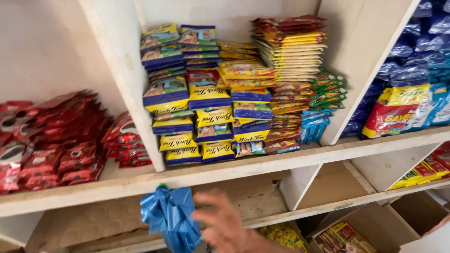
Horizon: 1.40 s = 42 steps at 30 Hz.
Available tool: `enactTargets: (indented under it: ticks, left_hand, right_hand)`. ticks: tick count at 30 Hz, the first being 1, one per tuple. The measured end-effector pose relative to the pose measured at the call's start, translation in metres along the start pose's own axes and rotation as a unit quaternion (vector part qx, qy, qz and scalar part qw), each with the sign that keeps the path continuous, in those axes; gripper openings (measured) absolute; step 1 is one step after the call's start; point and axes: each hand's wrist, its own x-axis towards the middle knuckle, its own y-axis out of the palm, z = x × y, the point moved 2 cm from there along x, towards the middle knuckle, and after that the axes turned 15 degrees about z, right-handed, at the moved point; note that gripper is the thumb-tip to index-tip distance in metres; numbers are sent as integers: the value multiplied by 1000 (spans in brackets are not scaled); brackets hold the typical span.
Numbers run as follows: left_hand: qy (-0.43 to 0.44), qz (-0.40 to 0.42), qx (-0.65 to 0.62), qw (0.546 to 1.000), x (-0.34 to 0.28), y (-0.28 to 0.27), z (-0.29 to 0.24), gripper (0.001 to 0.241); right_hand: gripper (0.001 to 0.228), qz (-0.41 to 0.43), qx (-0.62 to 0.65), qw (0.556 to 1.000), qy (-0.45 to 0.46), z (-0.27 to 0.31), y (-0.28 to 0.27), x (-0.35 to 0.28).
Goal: Organizing and stocking coffee and powdered milk sachets on a grocery store shelf.
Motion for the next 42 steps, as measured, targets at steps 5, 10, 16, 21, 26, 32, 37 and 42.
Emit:
enactTargets:
  ticks: [5,10,16,21,26,32,37,42]
  left_hand:
    - [-127,-80,-3,989,-38,-21,29,53]
    - [-360,-258,-5,896,-276,-42,20,49]
    - [-589,-412,-33,695,-470,6,-43,46]
    - [-604,-458,3,653,-488,17,-49,46]
    - [-640,-442,0,629,-487,27,-59,42]
    - [-681,-350,10,643,-490,39,-40,39]
    - [-762,-224,-5,608,-472,45,-62,47]
    - [-815,-94,30,571,-471,64,-82,58]
  right_hand:
    - [28,181,83,977,-76,27,94,-15]
    - [28,262,123,952,-99,71,153,-11]
    - [25,327,230,910,-106,108,199,-12]
    - [24,349,251,898,-89,130,229,-4]
    - [23,360,285,886,-56,130,267,-11]
    - [28,399,251,882,16,118,296,-21]
    - [31,390,260,879,85,109,297,-26]
    - [29,379,257,886,78,114,295,-25]
